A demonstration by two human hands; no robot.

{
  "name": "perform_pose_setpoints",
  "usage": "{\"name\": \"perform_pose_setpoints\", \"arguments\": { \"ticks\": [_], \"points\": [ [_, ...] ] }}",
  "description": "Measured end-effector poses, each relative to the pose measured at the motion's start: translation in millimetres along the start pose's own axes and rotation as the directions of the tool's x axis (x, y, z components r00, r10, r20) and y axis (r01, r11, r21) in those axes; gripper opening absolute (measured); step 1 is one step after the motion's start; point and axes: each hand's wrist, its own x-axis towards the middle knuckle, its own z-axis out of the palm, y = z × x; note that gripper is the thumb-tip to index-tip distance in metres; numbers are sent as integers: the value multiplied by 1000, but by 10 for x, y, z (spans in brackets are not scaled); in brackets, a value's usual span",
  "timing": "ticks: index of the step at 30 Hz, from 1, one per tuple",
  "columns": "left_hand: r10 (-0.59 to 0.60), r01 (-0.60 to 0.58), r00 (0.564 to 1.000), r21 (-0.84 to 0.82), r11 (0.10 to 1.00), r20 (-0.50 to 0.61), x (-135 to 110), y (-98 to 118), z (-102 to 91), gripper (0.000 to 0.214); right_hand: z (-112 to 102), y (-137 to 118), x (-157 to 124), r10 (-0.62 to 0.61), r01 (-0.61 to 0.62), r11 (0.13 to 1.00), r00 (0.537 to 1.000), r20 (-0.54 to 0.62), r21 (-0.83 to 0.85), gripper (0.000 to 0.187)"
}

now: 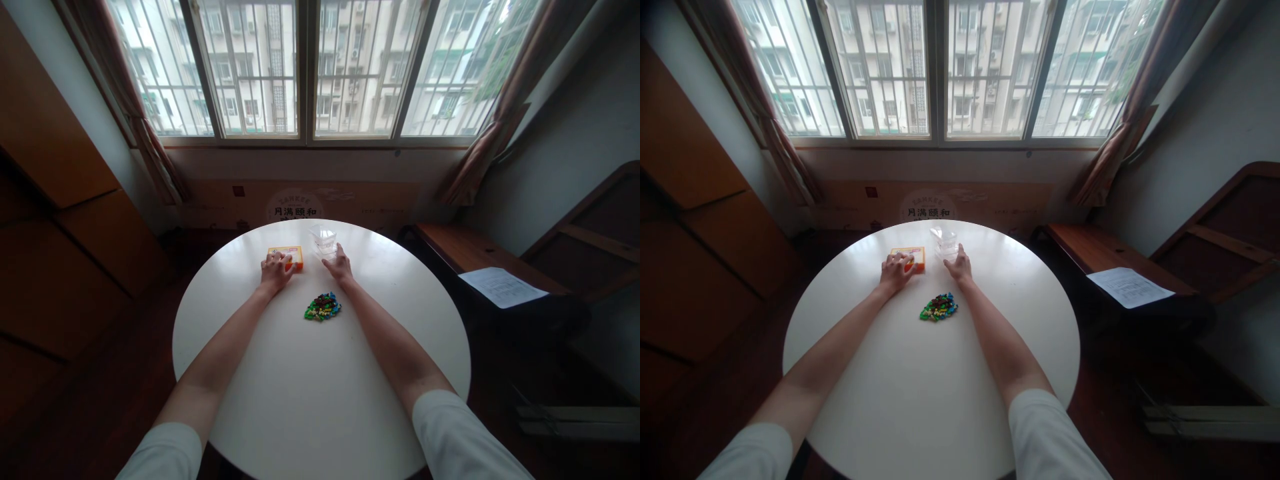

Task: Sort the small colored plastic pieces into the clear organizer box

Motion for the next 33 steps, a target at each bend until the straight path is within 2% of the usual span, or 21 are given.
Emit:
{"name": "perform_pose_setpoints", "arguments": {
  "ticks": [5, 8, 13, 17, 20, 27, 33],
  "points": [
    [124, -124, 992, -81, 989, -11, 9, -26, 13, 32, 18, 41, 18, 44, -45, 999, 999, -13, -7, 74],
    [161, -162, 987, -126, 979, -15, 12, -28, 18, 30, 23, 41, 14, 27, -28, 999, 999, -29, -23, 76],
    [172, -168, 985, -155, 974, 16, 9, -21, 9, 31, 4, -32, -22, -73, 70, 996, 996, -47, -57, 81],
    [196, -194, 981, -170, 966, -7, 14, -46, 32, 30, -8, -89, -44, -62, 58, 997, 995, -84, -52, 74],
    [209, -211, 977, -177, 961, -30, 14, -57, 43, 30, -5, -96, -46, -59, 53, 997, 992, -112, -57, 77],
    [196, -197, 980, -177, 964, -25, 2, -15, 12, 31, 3, -78, -49, -147, 140, 985, 987, -65, -97, 75],
    [186, -190, 982, -183, 964, -42, 11, -13, -19, 38, -5, -109, -52, -143, 129, 980, 987, -80, -152, 71]
  ]
}}
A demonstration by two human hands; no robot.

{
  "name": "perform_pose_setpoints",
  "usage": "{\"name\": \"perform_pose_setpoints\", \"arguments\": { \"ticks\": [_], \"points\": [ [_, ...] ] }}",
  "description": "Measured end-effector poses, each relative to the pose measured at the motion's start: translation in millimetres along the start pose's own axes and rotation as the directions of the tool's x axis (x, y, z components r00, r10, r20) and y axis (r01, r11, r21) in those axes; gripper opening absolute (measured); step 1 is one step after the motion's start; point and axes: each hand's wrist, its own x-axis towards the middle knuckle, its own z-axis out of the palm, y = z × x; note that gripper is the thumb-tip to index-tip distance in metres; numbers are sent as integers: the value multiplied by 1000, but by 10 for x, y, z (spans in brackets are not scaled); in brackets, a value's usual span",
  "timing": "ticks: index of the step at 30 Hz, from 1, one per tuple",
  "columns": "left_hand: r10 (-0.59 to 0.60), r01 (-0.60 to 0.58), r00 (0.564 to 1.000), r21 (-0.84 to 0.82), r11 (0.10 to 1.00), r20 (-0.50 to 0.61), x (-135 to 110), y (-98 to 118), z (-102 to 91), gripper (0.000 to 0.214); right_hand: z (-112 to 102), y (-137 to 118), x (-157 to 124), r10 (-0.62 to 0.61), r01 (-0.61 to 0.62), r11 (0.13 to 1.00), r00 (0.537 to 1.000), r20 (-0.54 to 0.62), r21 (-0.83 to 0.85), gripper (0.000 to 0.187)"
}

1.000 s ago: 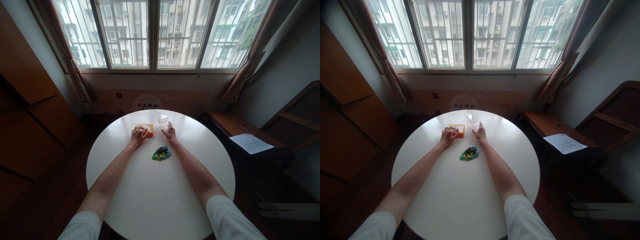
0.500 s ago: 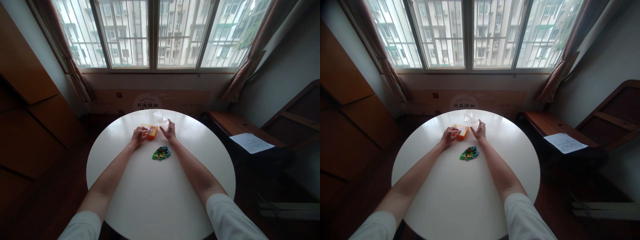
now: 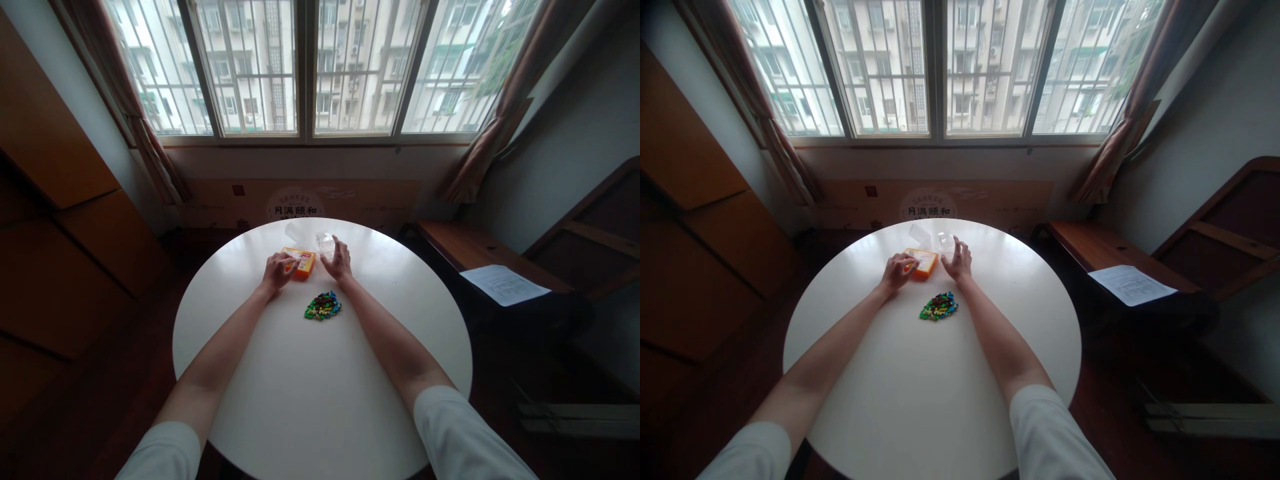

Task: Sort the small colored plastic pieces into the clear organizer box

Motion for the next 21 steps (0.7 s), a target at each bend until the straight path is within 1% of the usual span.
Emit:
{"name": "perform_pose_setpoints", "arguments": {
  "ticks": [3, 6, 10, 13, 15, 16, 19, 21],
  "points": [
    [-22, 23, 999, 13, 1000, -48, 3, -4, -19, 42, -16, -76, 10, -14, 12, 999, 998, -57, -29, 66],
    [-62, 64, 996, 27, 998, -69, 6, -9, -18, 44, -27, -154, 13, -24, 19, 998, 995, -92, -55, 61],
    [-123, 127, 984, 27, 991, -130, 37, -43, 41, 39, -24, -167, -4, -35, 26, 995, 995, -93, -97, 56],
    [-195, 202, 965, 21, 979, -177, 108, -119, 112, 38, 0, -116, -13, -10, 3, 994, 998, -56, -112, 60],
    [-253, 259, 956, 28, 965, -148, 179, -194, 157, 41, 23, -80, -12, 31, -31, 994, 1000, 1, -108, 66],
    [-279, 284, 954, 32, 958, -112, 221, -235, 177, 44, 34, -67, -9, 53, -49, 994, 998, 31, -100, 68],
    [-304, 303, 952, 57, 951, 14, 370, -352, 221, 52, 57, -49, -4, 92, -87, 994, 992, 84, -64, 71],
    [-309, 305, 949, 68, 950, 56, 492, -413, 238, 53, 63, -48, -3, 104, -101, 994, 991, 89, -38, 73]
  ]
}}
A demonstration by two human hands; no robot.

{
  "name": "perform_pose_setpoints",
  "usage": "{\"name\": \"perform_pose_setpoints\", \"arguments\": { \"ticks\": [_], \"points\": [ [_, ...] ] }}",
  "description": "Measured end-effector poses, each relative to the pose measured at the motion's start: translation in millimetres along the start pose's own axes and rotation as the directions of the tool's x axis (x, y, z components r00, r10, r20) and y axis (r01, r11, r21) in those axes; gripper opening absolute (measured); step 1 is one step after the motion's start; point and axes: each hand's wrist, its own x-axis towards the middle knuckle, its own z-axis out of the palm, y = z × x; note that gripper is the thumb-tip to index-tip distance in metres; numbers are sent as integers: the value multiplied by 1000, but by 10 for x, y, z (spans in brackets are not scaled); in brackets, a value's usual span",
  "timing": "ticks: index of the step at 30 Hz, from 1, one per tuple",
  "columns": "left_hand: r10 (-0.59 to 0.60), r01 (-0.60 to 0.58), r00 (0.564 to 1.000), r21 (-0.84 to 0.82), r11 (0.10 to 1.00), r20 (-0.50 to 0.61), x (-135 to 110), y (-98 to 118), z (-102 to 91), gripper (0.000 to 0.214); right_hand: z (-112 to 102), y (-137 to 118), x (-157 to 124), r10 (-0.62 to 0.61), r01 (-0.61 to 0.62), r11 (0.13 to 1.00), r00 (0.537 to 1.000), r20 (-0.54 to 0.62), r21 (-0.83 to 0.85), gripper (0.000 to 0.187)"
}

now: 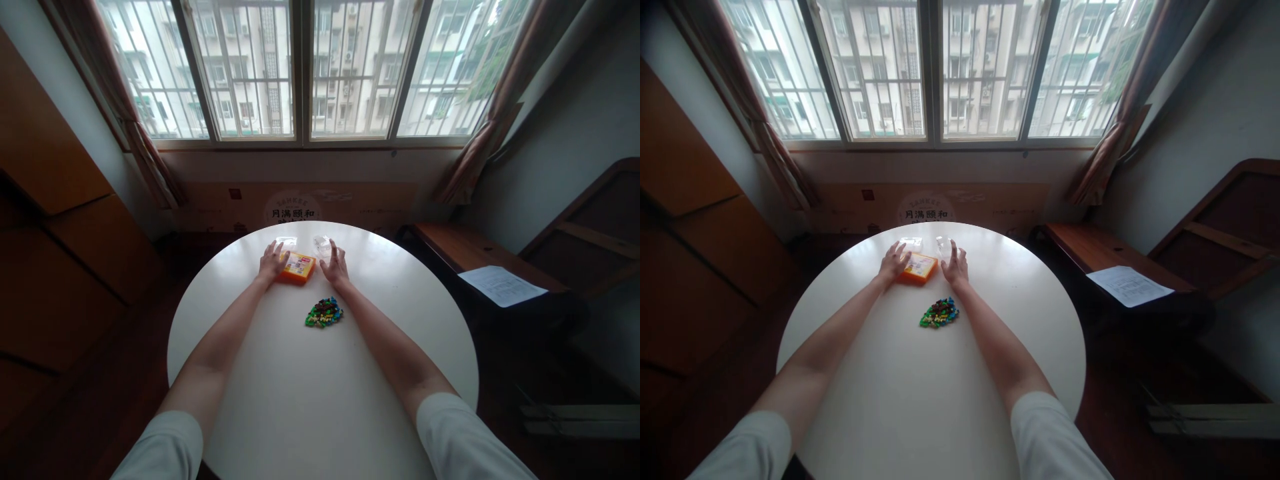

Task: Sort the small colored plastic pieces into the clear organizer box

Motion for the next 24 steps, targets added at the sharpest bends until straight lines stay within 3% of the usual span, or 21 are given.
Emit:
{"name": "perform_pose_setpoints", "arguments": {
  "ticks": [6, 9, 13, 18, 24],
  "points": [
    [64, -58, 970, -31, 998, 233, 372, -11, -21, 57, 18, 32, 20, 54, -52, 997, 998, -16, 62, 80],
    [22, -28, 954, 17, 999, 300, 446, -59, -78, 58, 30, 69, 45, 97, -94, 993, 994, -49, 71, 82],
    [-26, -3, 970, 123, 992, 240, 400, -163, -194, 58, 34, 91, 62, 121, -115, 989, 991, -54, 95, 86],
    [-130, 79, 978, 285, 955, 165, 241, -265, -328, 61, 5, 58, 54, 54, -52, 997, 998, -30, 59, 85],
    [-269, 236, 955, 231, 944, 123, 118, -408, -394, 61, -118, 111, 94, 70, -70, 998, 994, 82, -1, 77]
  ]
}}
